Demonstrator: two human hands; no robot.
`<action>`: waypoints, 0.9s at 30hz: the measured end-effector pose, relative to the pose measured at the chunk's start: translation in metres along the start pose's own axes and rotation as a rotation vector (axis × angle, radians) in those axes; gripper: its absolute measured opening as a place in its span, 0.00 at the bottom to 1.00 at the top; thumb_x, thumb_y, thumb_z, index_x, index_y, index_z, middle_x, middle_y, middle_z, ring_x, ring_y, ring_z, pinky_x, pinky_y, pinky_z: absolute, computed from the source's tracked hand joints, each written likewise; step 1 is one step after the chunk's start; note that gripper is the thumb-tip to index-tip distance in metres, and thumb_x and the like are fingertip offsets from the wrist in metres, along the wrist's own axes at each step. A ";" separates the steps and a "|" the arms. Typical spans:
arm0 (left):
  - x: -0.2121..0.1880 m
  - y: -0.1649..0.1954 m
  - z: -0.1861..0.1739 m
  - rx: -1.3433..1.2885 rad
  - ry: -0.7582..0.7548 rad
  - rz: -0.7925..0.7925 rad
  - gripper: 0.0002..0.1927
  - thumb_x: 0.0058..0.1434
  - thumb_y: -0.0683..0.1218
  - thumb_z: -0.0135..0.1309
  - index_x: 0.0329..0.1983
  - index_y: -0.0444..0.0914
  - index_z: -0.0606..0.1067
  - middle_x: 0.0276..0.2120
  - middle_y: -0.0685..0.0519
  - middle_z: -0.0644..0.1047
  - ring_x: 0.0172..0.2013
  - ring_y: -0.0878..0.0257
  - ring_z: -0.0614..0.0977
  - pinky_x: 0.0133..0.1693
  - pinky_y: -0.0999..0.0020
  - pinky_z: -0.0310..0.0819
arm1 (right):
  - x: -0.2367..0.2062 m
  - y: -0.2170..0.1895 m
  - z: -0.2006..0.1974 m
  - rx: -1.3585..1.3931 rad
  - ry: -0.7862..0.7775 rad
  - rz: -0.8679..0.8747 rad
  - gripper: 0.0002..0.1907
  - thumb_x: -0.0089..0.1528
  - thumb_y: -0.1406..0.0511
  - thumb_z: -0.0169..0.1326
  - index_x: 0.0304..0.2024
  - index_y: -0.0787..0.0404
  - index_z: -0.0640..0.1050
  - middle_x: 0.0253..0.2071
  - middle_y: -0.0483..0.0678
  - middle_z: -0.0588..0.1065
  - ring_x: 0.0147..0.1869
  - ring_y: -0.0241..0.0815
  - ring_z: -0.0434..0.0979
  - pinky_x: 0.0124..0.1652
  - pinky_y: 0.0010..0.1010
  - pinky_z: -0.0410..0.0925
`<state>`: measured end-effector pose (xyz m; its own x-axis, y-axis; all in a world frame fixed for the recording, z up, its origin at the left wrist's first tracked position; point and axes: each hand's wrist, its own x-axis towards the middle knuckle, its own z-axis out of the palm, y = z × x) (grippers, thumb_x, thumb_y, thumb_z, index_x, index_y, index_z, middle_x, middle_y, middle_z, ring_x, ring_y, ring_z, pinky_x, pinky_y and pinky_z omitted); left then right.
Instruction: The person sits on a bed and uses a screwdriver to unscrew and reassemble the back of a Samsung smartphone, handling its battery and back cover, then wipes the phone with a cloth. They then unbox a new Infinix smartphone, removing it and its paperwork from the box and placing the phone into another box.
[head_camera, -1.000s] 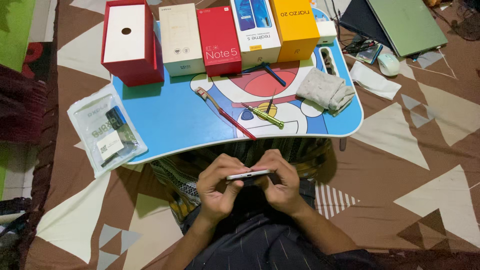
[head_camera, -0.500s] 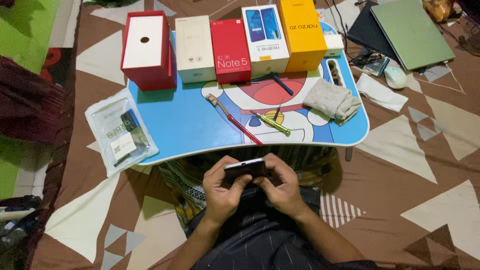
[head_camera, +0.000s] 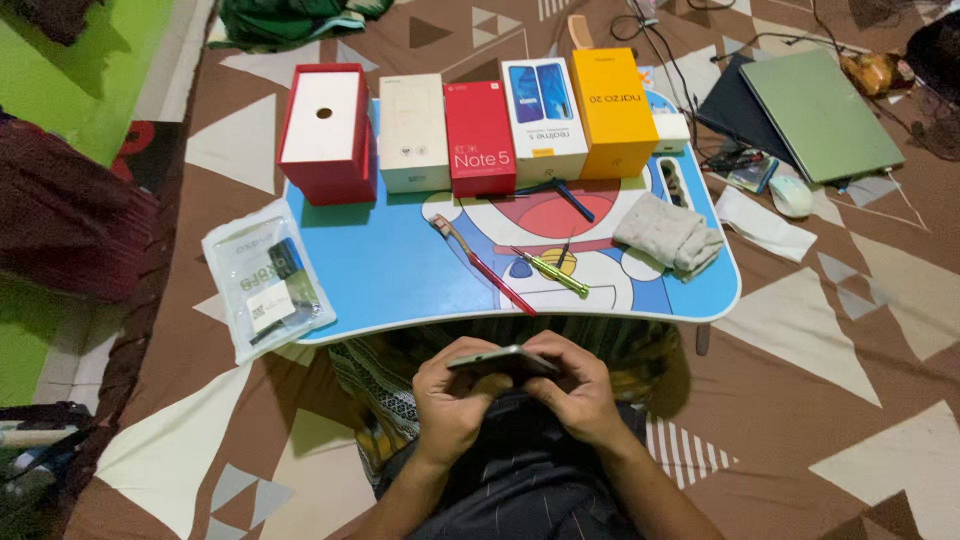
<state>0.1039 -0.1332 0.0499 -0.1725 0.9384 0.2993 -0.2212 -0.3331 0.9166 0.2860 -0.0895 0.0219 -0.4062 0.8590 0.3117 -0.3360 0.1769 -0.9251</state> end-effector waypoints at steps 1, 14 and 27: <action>0.000 -0.001 -0.001 -0.046 0.010 0.012 0.11 0.56 0.30 0.64 0.41 0.29 0.80 0.39 0.49 0.81 0.38 0.66 0.82 0.40 0.72 0.79 | 0.000 0.001 -0.001 -0.025 0.003 -0.014 0.10 0.63 0.68 0.61 0.44 0.70 0.78 0.45 0.51 0.75 0.48 0.40 0.76 0.47 0.29 0.70; 0.001 -0.020 -0.025 0.074 0.016 -0.154 0.11 0.65 0.38 0.61 0.48 0.28 0.79 0.30 0.49 0.81 0.28 0.67 0.78 0.32 0.75 0.73 | -0.007 0.004 -0.011 -0.135 0.144 -0.037 0.10 0.66 0.66 0.61 0.41 0.71 0.80 0.37 0.46 0.74 0.39 0.34 0.72 0.39 0.24 0.65; 0.015 -0.007 -0.045 -0.118 -0.129 -0.330 0.19 0.64 0.40 0.58 0.57 0.27 0.74 0.42 0.49 0.82 0.39 0.66 0.82 0.42 0.70 0.79 | -0.018 0.016 -0.026 -0.113 0.189 0.125 0.14 0.67 0.66 0.58 0.52 0.69 0.78 0.39 0.41 0.75 0.40 0.29 0.70 0.41 0.22 0.66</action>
<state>0.0594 -0.1211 0.0355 0.0478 0.9984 0.0304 -0.3555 -0.0115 0.9346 0.3100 -0.0897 -0.0038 -0.2690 0.9502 0.1576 -0.1917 0.1076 -0.9756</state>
